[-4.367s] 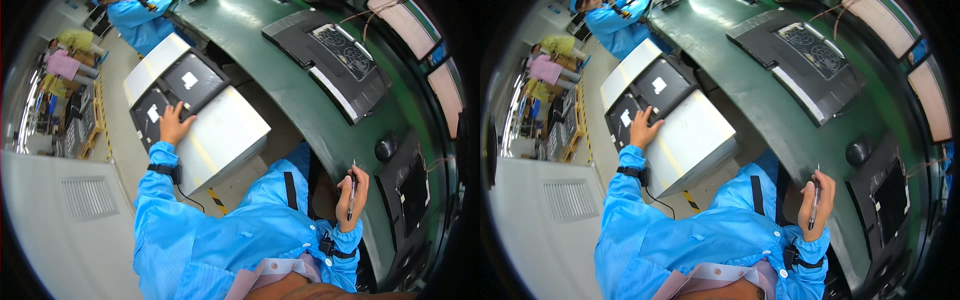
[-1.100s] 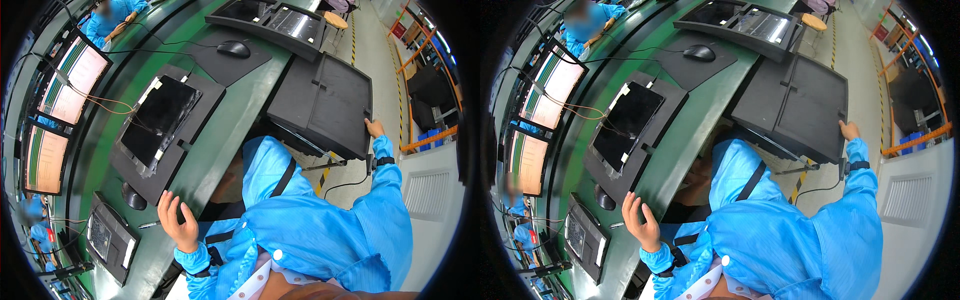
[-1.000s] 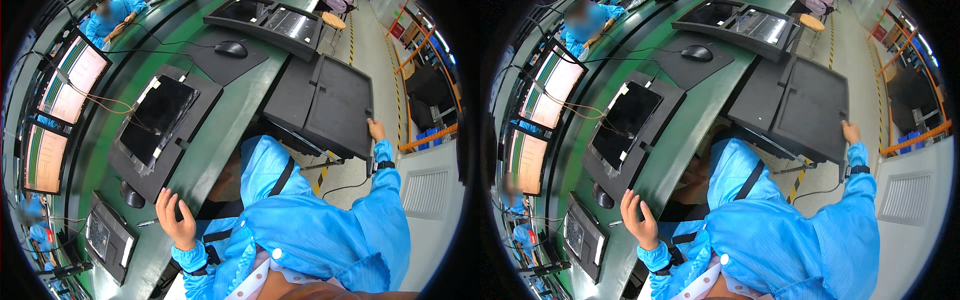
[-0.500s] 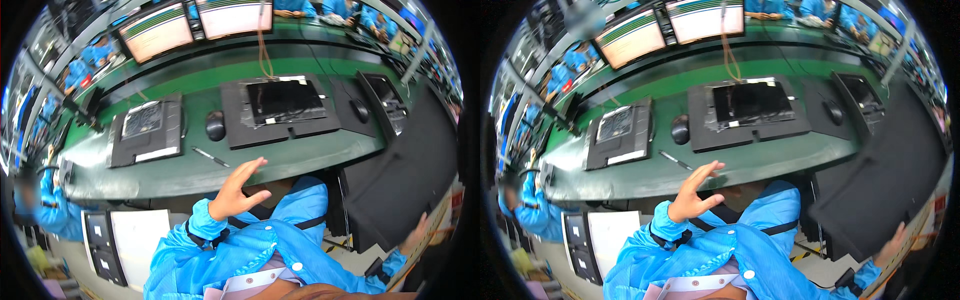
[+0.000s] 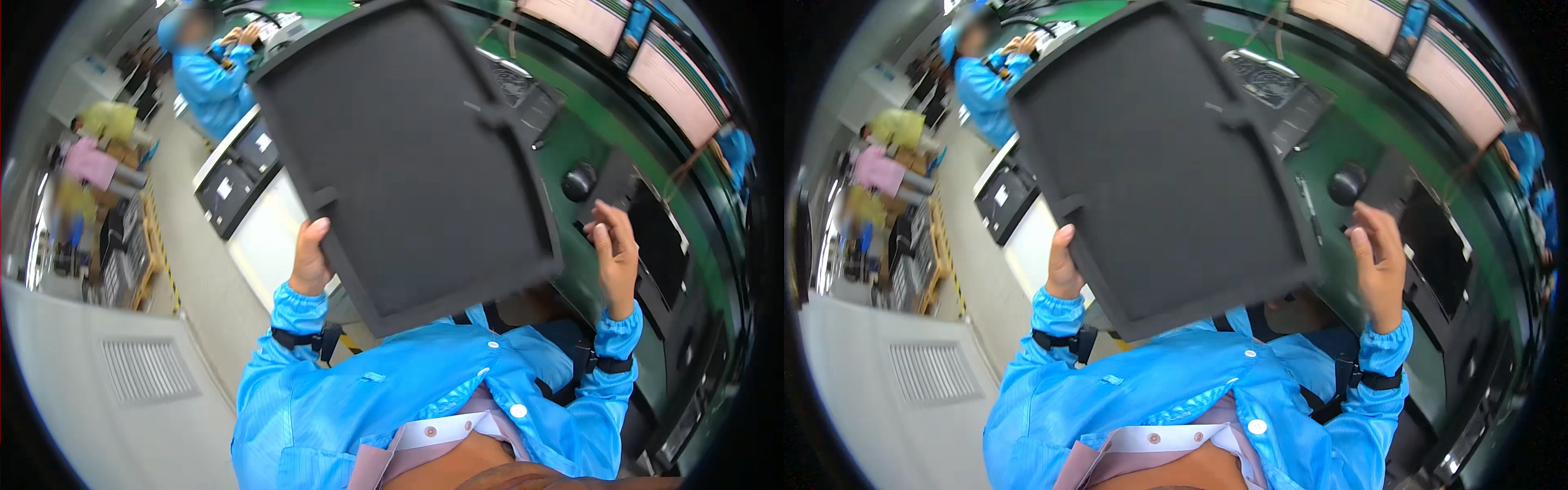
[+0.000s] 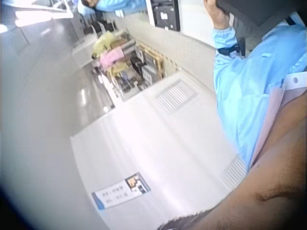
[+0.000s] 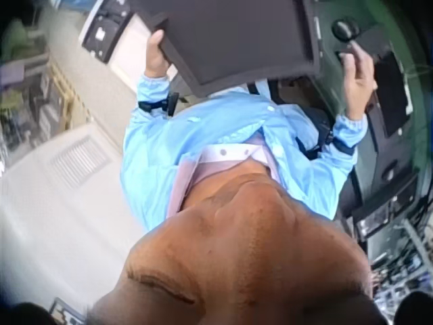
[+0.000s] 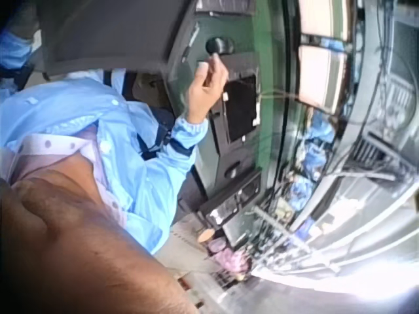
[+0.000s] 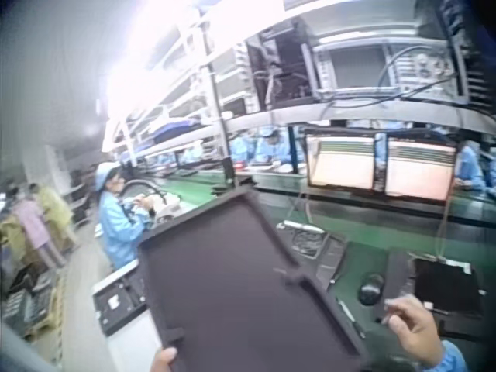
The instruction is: Testing tablet computers, plugging them into chargers/data cables, and writing on labels at a factory workstation.
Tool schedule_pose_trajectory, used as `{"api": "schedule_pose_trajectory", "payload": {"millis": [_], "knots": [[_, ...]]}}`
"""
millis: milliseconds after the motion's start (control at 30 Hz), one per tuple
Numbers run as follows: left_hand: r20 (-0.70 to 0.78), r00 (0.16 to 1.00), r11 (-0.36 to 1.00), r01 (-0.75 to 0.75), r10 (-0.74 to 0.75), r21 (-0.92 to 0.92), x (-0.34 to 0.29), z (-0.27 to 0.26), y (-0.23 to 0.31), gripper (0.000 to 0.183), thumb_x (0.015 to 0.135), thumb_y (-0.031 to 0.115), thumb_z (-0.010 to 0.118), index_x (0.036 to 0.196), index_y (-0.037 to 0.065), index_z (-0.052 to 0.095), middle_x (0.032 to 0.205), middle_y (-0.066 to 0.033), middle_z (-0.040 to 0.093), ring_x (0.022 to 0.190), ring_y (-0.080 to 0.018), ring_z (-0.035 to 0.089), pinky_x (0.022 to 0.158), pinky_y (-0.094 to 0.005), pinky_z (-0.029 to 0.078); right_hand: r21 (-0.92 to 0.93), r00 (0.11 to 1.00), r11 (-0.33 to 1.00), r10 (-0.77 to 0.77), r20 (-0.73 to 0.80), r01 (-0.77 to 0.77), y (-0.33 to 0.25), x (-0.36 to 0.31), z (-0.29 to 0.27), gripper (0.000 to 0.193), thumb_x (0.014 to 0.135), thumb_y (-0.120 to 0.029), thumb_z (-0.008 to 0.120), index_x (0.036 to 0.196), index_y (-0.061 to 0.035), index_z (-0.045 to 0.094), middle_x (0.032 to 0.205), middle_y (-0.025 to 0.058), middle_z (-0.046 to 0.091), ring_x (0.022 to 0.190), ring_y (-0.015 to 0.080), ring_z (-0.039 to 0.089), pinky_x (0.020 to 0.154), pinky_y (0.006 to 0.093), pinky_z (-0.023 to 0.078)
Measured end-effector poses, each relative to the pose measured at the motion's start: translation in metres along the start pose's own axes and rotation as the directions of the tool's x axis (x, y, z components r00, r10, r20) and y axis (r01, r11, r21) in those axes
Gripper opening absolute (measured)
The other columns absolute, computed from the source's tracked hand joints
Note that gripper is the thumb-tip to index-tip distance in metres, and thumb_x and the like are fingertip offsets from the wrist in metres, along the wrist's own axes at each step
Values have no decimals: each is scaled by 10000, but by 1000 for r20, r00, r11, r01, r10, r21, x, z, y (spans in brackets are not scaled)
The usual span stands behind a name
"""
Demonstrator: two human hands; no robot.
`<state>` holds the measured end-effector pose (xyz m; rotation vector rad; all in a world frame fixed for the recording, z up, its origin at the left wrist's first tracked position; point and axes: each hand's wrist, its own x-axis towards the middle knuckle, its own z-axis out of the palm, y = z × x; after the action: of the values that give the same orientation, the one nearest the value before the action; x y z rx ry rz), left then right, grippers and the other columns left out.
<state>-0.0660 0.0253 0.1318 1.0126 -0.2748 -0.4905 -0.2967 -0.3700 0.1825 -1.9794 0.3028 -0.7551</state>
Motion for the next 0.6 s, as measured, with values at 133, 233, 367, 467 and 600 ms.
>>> {"api": "schedule_pose_trajectory", "payload": {"millis": [133,233,367,467,600], "knots": [[-126,992,994,17,-31,-111,-64,-39,-28,463,980,278,571,1344,-5,533,1328,-130,612,1277,-302,553,1094,-442,431,-172,986,976,-117,116,136,14,-8,23,220,927,-102,669,1113,12,695,1049,142,671,941,242,653,826,325,516],[-196,952,951,182,-234,-250,-85,-47,-76,383,986,292,584,1271,35,576,1267,-134,645,1237,-295,585,1039,-440,483,-255,977,955,-108,183,153,22,-22,10,242,907,-122,697,1117,-3,679,1013,155,663,923,309,655,800,367,523],[-298,875,750,106,-382,-652,-59,-66,-112,436,976,289,651,1244,-36,539,1167,-195,671,1116,-273,660,917,-355,588,-303,989,953,19,144,26,16,-49,-32,253,899,-159,716,1107,-18,687,978,130,665,874,299,666,759,376,529],[-327,831,756,160,-451,-635,-31,-71,-111,510,963,292,677,1278,-74,513,1108,-219,689,1054,-290,685,903,-366,598,-569,999,821,-45,15,46,20,-68,-89,242,881,-168,726,1074,-27,693,957,139,665,874,318,662,762,391,533],[-288,598,611,451,-748,-651,-9,-35,-76,551,973,391,638,1279,-58,547,1109,-217,698,995,-306,705,864,-403,599,-842,957,507,-102,-272,-185,43,-96,-191,210,883,-113,670,1075,-30,692,991,145,674,930,353,645,818,426,524]]}}
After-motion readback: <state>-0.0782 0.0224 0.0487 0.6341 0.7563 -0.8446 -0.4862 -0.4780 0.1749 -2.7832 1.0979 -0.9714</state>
